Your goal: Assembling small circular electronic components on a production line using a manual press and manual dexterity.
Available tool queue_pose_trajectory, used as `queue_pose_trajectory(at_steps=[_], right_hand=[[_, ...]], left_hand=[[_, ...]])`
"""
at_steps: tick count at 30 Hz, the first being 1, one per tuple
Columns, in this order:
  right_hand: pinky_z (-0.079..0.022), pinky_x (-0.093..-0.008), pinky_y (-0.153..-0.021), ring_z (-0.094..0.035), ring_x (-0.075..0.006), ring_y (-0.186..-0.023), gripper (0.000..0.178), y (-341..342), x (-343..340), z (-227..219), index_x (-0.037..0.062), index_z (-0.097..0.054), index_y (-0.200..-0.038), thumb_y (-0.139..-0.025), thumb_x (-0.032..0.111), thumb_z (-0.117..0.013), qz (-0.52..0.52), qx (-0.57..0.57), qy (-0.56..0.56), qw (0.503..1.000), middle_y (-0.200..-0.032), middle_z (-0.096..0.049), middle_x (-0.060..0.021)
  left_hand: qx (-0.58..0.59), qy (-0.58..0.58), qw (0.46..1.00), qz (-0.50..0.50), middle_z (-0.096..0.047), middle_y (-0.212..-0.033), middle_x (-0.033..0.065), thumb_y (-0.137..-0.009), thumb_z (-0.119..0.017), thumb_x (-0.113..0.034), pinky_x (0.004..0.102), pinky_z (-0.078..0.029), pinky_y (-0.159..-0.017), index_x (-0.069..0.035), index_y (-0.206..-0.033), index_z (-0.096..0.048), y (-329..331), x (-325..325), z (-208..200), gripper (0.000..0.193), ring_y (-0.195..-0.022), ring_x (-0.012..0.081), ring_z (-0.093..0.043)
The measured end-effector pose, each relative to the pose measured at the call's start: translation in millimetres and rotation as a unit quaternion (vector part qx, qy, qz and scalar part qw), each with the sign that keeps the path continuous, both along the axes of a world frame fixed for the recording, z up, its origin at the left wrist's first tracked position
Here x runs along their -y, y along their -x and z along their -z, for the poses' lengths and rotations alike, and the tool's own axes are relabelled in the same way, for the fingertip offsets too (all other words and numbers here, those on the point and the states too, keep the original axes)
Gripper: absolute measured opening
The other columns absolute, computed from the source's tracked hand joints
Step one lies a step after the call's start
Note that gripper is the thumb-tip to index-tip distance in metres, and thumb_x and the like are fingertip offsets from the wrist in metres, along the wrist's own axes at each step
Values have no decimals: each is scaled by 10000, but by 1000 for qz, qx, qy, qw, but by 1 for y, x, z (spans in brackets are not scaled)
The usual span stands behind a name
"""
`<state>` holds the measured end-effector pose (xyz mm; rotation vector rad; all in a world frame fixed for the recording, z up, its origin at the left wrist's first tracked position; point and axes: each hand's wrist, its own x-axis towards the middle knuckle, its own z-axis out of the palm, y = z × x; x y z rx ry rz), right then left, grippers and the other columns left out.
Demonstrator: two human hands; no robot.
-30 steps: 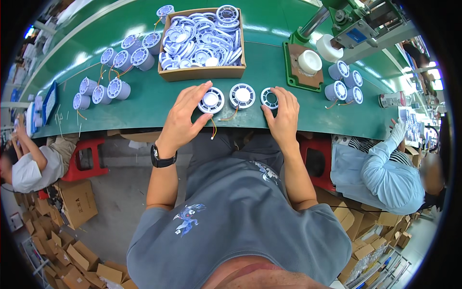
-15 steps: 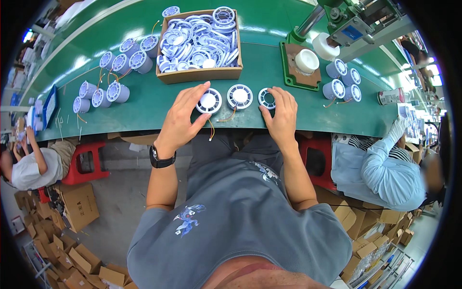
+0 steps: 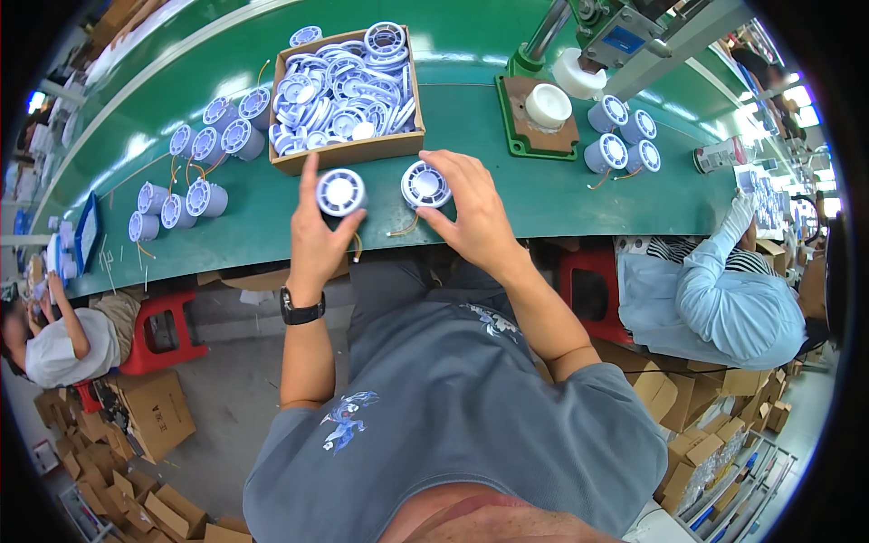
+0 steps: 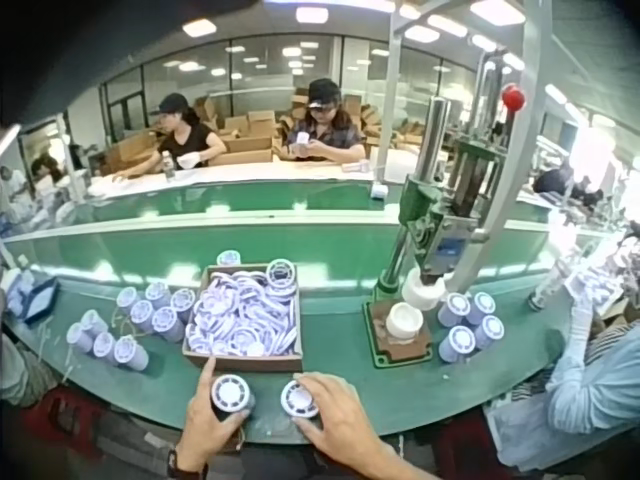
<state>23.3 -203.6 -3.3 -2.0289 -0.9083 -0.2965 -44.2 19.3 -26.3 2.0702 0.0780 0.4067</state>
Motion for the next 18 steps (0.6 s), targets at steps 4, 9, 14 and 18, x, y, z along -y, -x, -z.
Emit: queue_pose_trajectory(at_steps=[4, 9, 14, 18], right_hand=[[-402, -430, -974, -518, -345, -1159, 631, -1, -3, 6, 52, -517, -1296, -715, 73, -763, 3, -3, 7, 1000, -1247, -559, -140], [-420, -417, -1006, -524, -350, -1191, 645, 0, -2, 8, 34, -517, -1301, -707, 25, -767, -19, -31, -6, 999, -1272, -572, -161], [-428, -409, -1012, -527, -353, -1204, 638, -6, 4, 6, 39, -513, -1314, -725, 28, -758, -44, -59, -11, 997, -1288, -567, -166], [-433, -405, -1019, -524, -357, -1220, 636, -10, 6, 9, 49, -507, -1330, -742, 34, -749, -71, -96, -25, 993, -1300, -563, -170]], left_hand=[[21, 31, 998, -45, -591, -1221, 171, -750, -750, -24, 368, -474, -936, -45, -1489, -285, -1, -13, 0, 873, -1105, 276, -601], [128, -60, 985, -103, -584, -1225, 163, -790, -702, -29, 386, -452, -965, -16, -1442, -363, 15, -16, 2, 735, -1147, 275, -572], [201, -11, 975, -98, -570, -1233, 169, -814, -635, -21, 395, -429, -995, 25, -1374, -436, 35, 5, -11, 596, -1194, 280, -535], [129, 91, 987, 8, -564, -1237, 170, -811, -609, -4, 389, -422, -1019, 36, -1366, -442, 28, 53, -17, 581, -1198, 286, -531]])
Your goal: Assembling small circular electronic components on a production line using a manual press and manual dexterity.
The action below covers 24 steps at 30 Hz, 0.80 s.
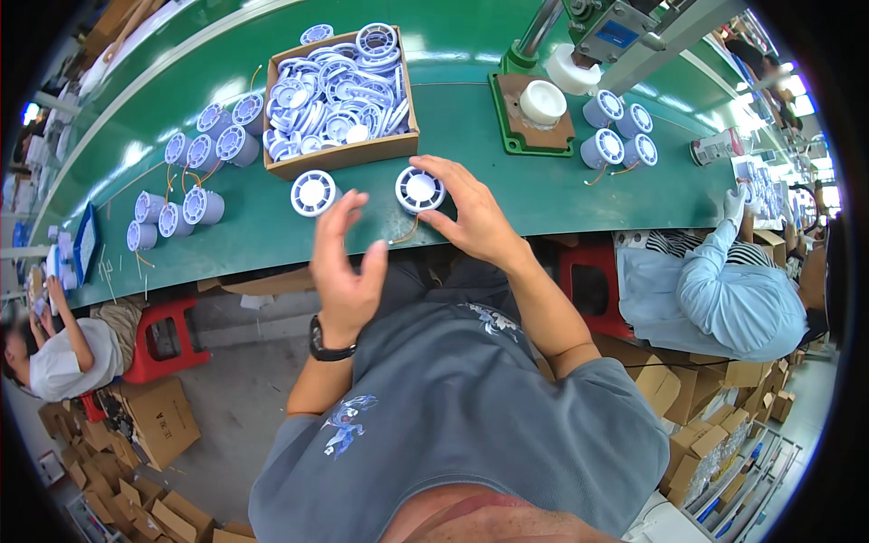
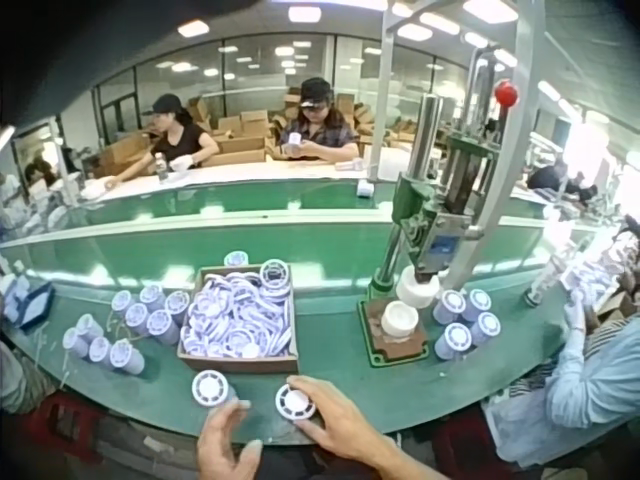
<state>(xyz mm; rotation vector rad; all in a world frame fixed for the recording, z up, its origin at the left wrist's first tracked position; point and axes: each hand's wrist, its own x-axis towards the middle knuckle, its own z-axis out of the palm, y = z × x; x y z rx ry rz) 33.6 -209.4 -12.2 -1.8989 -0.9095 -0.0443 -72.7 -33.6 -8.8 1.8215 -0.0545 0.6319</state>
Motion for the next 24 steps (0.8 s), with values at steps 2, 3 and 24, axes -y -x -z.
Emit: queue_pose_trajectory(at_steps=[2, 3, 24], right_hand=[[-430, -406, -1026, -521, -360, -1228, 638, -3, 1, 1, 54, -504, -1337, -747, 41, -746, -8, -2, 3, 1000, -1307, -559, -175], [-428, -407, -1029, -519, -361, -1232, 638, -4, 3, 2, 56, -503, -1340, -749, 44, -744, -10, -2, 5, 1000, -1311, -557, -177], [-495, -248, -765, -597, -122, -832, 370, -9, 78, 53, -18, -510, -1231, -870, -94, -497, 170, -174, -315, 917, -993, -600, -95]], left_hand=[[-17, 16, 999, 22, -545, -1284, 178, -809, -653, -29, 380, -431, -1018, 31, -1379, -436, -16, 18, 5, 613, -1215, 275, -525], [-14, 15, 999, 28, -545, -1284, 178, -809, -653, -29, 380, -431, -1018, 31, -1379, -436, -22, 21, 8, 613, -1215, 275, -525], [-62, 178, 969, 160, -674, -1049, 96, -686, -810, -19, 289, -511, -871, 33, -1249, -558, -199, 125, -9, 620, -987, 150, -637]])
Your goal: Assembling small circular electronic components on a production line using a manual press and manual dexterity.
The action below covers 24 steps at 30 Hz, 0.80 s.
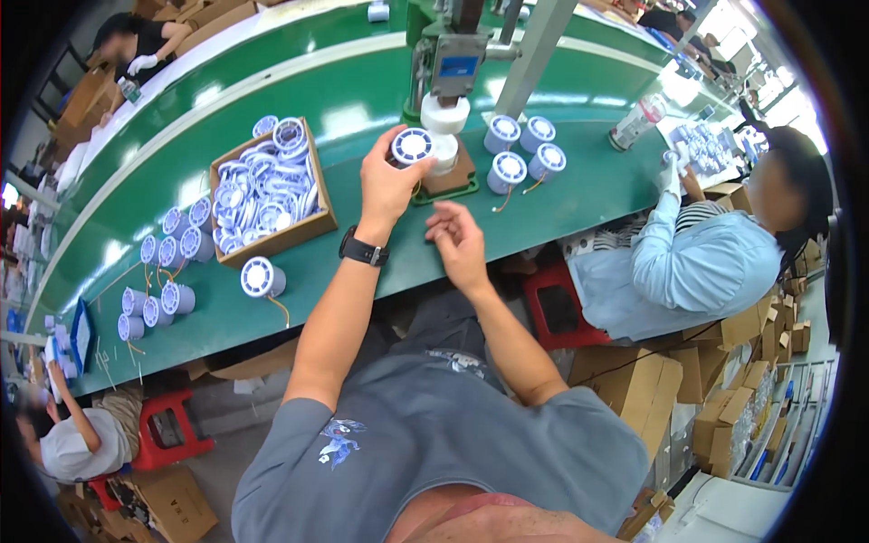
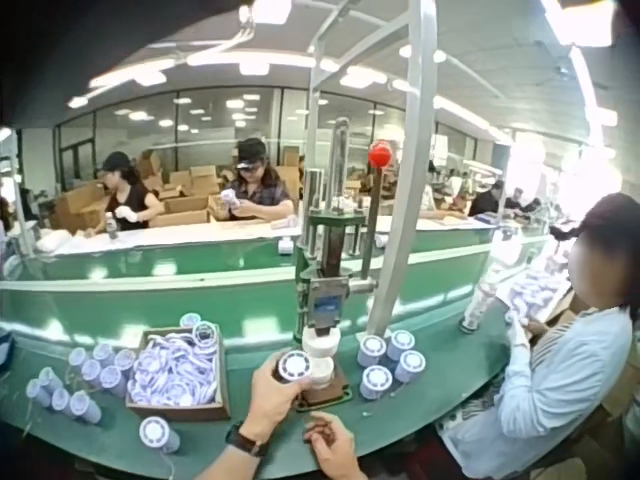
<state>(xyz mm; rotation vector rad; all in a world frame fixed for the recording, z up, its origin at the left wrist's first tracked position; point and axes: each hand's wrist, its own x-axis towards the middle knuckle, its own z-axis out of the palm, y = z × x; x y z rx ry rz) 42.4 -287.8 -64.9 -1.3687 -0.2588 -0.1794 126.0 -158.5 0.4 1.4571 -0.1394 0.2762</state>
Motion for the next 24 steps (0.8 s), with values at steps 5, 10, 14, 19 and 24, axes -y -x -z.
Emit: queue_pose_trajectory(at_steps=[5, 10, 14, 19, 24], right_hand=[[-488, -259, -773, -589, -130, -834, 298, -8, 9, -26, -17, -539, -1160, -873, -85, -499, 52, 50, 27, 997, -947, -605, -74], [-484, -282, -820, -587, -137, -885, 217, -93, 47, -165, -5, -566, -1079, -869, -57, -556, 242, 337, 70, 907, -957, -613, -64], [-447, -297, -446, -542, -149, -501, 234, -196, 41, -299, -78, -650, -957, -888, 127, -562, 506, 629, 122, 577, -699, -602, -71], [-477, -334, -471, -559, -180, -521, 236, -263, 56, -363, -56, -629, -966, -896, 164, -575, 117, 286, 43, 950, -705, -588, -74], [-392, -309, -409, -492, -150, -465, 253, -261, 72, -400, 5, -610, -818, -919, 210, -502, 34, -57, -51, 996, -672, -563, -70]], left_hand=[[30, -43, 998, 26, -673, -1057, 94, -698, -818, -51, 299, -516, -844, 37, -1224, -565, -40, 20, 12, 591, -970, 149, -634], [6, 3, 998, 69, -672, -1052, 86, -724, -818, -89, 307, -512, -824, 27, -1186, -580, -49, 25, 15, 533, -946, 158, -634], [10, 42, 996, 74, -670, -1041, 81, -741, -811, -98, 313, -508, -825, 14, -1162, -587, -38, 23, 17, 490, -931, 162, -633], [11, 32, 997, 71, -672, -1035, 75, -751, -803, -94, 313, -509, -827, 8, -1167, -585, -43, 25, 15, 481, -929, 160, -632], [34, 4, 996, 79, -676, -1061, 92, -741, -802, -101, 315, -506, -845, 8, -1214, -568, -53, 35, 31, 539, -959, 169, -640]])
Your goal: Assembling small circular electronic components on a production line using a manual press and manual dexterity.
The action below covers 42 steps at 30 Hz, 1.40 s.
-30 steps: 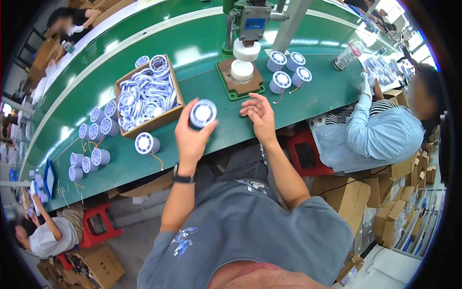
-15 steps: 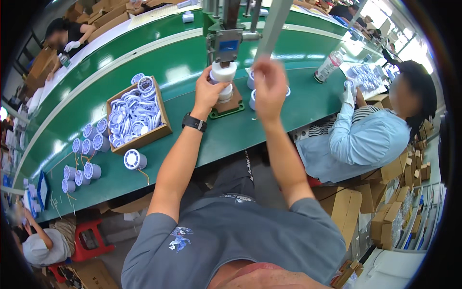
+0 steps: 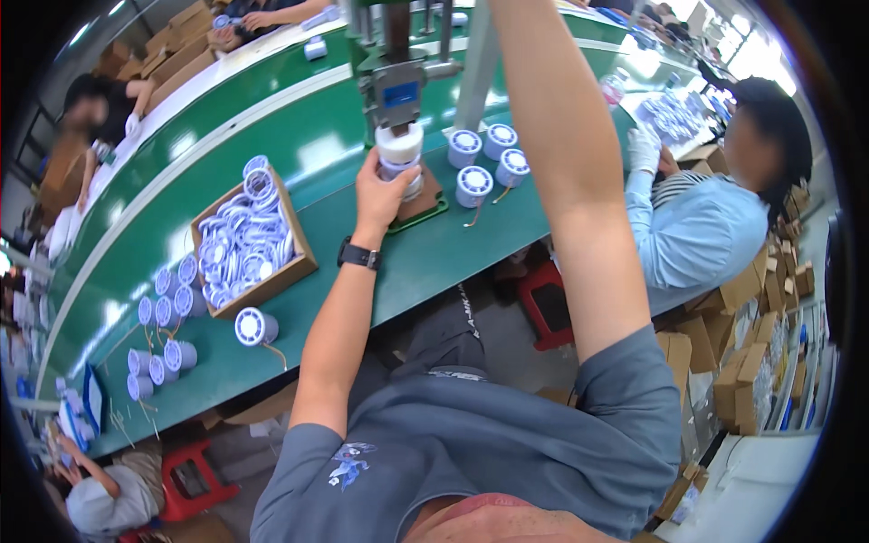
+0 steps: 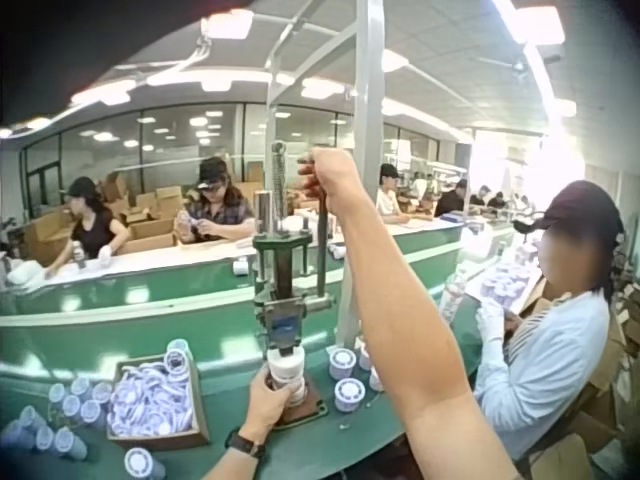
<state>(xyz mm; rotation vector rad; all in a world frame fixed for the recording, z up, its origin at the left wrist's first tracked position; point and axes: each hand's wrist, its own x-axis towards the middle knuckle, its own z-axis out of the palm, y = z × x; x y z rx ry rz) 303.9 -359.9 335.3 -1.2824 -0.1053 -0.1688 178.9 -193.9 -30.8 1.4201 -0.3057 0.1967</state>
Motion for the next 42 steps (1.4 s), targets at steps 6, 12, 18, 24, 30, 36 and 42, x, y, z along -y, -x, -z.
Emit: queue_pose_trajectory(at_steps=[6, 12, 18, 24, 30, 36, 42], right_hand=[[-308, -263, -358, -402, -114, -388, 247, 32, -16, 39, -3, -644, -838, -916, 148, -465, 112, 336, 43, 934, -549, -476, -19], [-293, -227, -357, -389, -79, -392, 237, 93, -17, 47, -52, -647, -927, -908, 108, -474, 128, 349, 25, 928, -579, -492, -14], [-425, -258, -454, -524, -133, -510, 231, 148, -7, 87, -49, -624, -1031, -888, 98, -517, 154, 405, 12, 901, -693, -562, -65], [-534, -420, -848, -640, -228, -768, 262, 234, 5, 309, -52, -634, -847, -895, 128, -450, 304, 497, 170, 795, -821, -649, -176], [-531, -343, -755, -650, -241, -825, 273, 237, -5, 314, -70, -639, -897, -877, 112, -437, 306, 424, 178, 834, -965, -677, -197], [-500, -371, -858, -642, -281, -935, 269, 232, 6, 249, -76, -606, -1004, -922, 104, -425, 243, 398, 138, 874, -941, -647, -174], [-477, -323, -914, -626, -221, -1003, 473, 162, 7, 130, -18, -399, -1380, -941, 98, -532, 152, 456, 116, 869, -1161, -628, -164]], left_hand=[[14, -45, 999, -20, -677, -1103, 117, -712, -810, -108, 330, -503, -882, 9, -1268, -544, 7, -10, -1, 628, -1001, 197, -648], [57, -20, 997, -43, -671, -1135, 129, -708, -805, -128, 352, -499, -911, -11, -1303, -533, 3, -5, 9, 665, -1030, 230, -648], [57, -151, 984, -81, -662, -1151, 169, -701, -789, -144, 369, -503, -914, -33, -1323, -522, 18, -12, -1, 686, -1053, 293, -651], [79, -145, 982, -88, -668, -1126, 183, -694, -784, -157, 385, -508, -899, -54, -1316, -530, 18, -10, 1, 680, -1043, 323, -652], [70, -163, 981, -76, -677, -1100, 176, -693, -786, -164, 384, -510, -896, -52, -1309, -534, 12, -15, -1, 674, -1030, 331, -655], [19, -145, 988, 53, -580, -1302, 169, -735, -764, -131, 359, -449, -992, 1, -1380, -442, -29, -37, 12, 733, -1177, 275, -575], [1, -284, 952, 115, -493, -1411, 195, -790, -703, -133, 366, -413, -1044, 2, -1446, -368, -83, -102, -84, 749, -1274, 316, -503]])
